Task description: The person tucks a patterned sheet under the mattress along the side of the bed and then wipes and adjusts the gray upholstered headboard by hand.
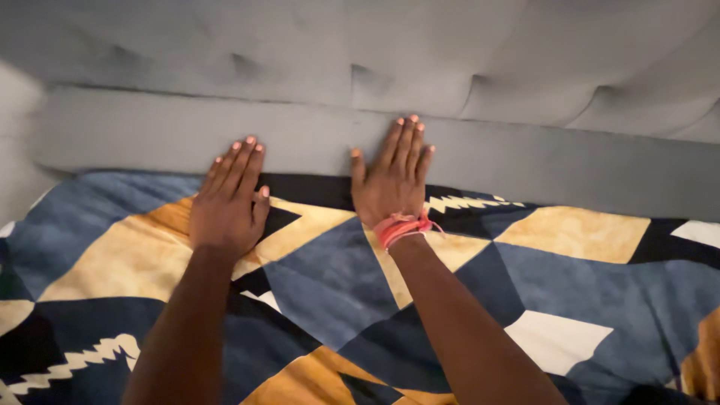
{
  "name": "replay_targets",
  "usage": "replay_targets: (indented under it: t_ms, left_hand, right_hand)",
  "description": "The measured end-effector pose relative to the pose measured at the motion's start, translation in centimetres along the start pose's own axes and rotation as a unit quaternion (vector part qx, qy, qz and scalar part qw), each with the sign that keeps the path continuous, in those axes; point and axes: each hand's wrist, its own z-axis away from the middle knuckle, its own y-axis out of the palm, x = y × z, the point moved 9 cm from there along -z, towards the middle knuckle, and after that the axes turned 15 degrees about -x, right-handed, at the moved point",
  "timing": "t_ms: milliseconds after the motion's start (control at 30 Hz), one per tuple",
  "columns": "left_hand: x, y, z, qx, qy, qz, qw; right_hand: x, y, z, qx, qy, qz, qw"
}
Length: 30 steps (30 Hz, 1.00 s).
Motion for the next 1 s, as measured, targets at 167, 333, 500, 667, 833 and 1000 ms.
replay_targets:
  t_ms: [167, 333, 500, 667, 833, 1000]
  left_hand:
    - [1.1, 0.5, 0.2, -0.010, -0.018, -0.030, 0.999]
    - [1.7, 0.7, 0.7, -0.031, -0.039, -0.053, 0.997]
    - [1.9, 0.7, 0.7, -0.027, -0.041, -0.058, 0.997]
    - [1.9, 0.6, 0.9, -0.037, -0.051, -0.046, 0.997]
    - [2.6, 0.2, 1.3, -0.074, -0.091, -0.059, 0.991]
    - [4.6, 0.0, 2.0, -0.112, -0.142, -0.113, 0.977]
  right_hand:
    - [4.5, 1.6, -0.9, 0.001, -0.010, 0.028, 1.000]
    - [10.5, 3.1, -0.5, -0.003, -0.058, -0.010, 0.998]
    - [11.3, 2.7, -0.1, 0.016, -0.124, -0.135, 0.983]
    - [5.4, 1.0, 0.2, -0.008, -0.017, -0.012, 1.000]
    - [11.0, 3.6, 0.0, 0.014, -0.062, 0.020, 0.998]
    - [16.2, 5.4, 0.1, 0.031, -0.111, -0.025, 0.993]
